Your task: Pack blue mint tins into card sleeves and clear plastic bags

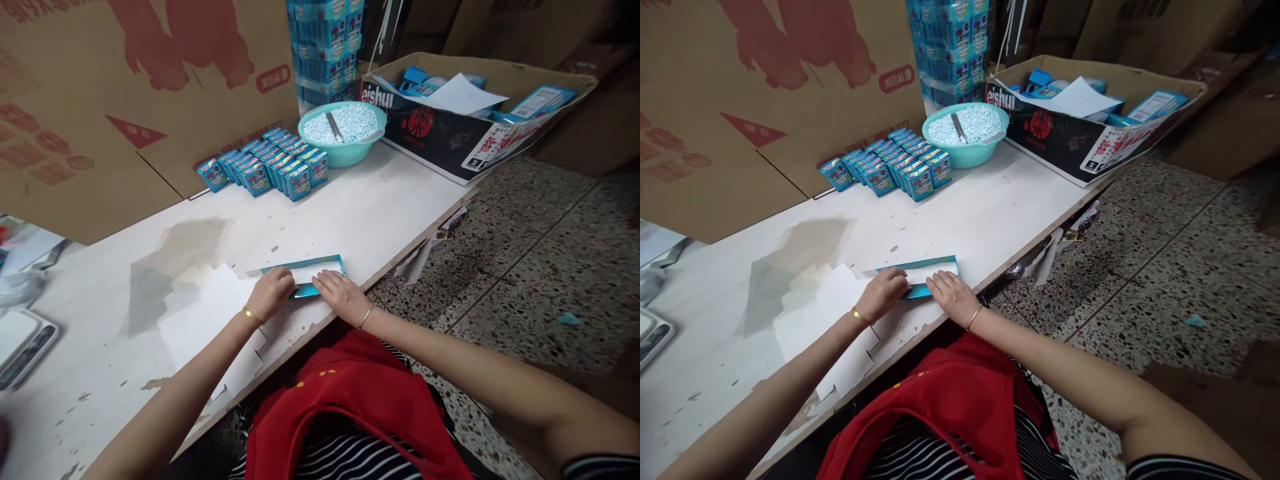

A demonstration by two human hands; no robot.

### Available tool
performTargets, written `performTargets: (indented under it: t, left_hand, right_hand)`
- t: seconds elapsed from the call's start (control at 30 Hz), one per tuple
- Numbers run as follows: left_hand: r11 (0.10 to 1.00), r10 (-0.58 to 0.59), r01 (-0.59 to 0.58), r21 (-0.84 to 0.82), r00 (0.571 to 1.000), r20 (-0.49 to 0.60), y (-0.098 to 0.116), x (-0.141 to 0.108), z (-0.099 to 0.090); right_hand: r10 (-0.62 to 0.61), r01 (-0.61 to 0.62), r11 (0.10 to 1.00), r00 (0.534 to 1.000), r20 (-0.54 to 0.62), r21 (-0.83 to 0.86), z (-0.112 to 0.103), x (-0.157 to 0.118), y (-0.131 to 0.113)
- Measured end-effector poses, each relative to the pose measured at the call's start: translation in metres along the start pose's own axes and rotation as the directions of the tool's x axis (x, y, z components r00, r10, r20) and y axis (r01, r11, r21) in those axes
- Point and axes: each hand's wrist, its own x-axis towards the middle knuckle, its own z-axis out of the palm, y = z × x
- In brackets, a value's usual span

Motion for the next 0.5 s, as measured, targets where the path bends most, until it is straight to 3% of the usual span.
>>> performTargets:
  t: [0.1, 0.2, 0.4, 0.5]
  left_hand:
    - [0.975, 0.093, -0.083, 0.206, 0.995, -0.038, 0.003, -0.022, 0.011]
    - [0.971, 0.033, -0.042, 0.237, 0.999, 0.039, 0.006, -0.033, 0.015]
    - [0.993, -0.093, 0.1, -0.066, 0.99, 0.105, 0.001, -0.017, 0.004]
    - [0.944, -0.109, 0.173, -0.281, 0.967, 0.229, -0.008, -0.008, -0.003]
  right_hand:
    - [0.032, -0.032, 0.999, 0.999, 0.03, -0.029, 0.01, 0.001, 0.002]
    - [0.048, -0.046, 0.999, 0.988, 0.144, -0.018, 0.005, 0.006, 0.003]
    - [0.113, -0.128, 0.991, 0.945, 0.308, 0.03, -0.007, 0.017, 0.006]
    - [0.146, -0.193, 0.977, 0.914, 0.378, 0.09, -0.01, 0.024, 0.011]
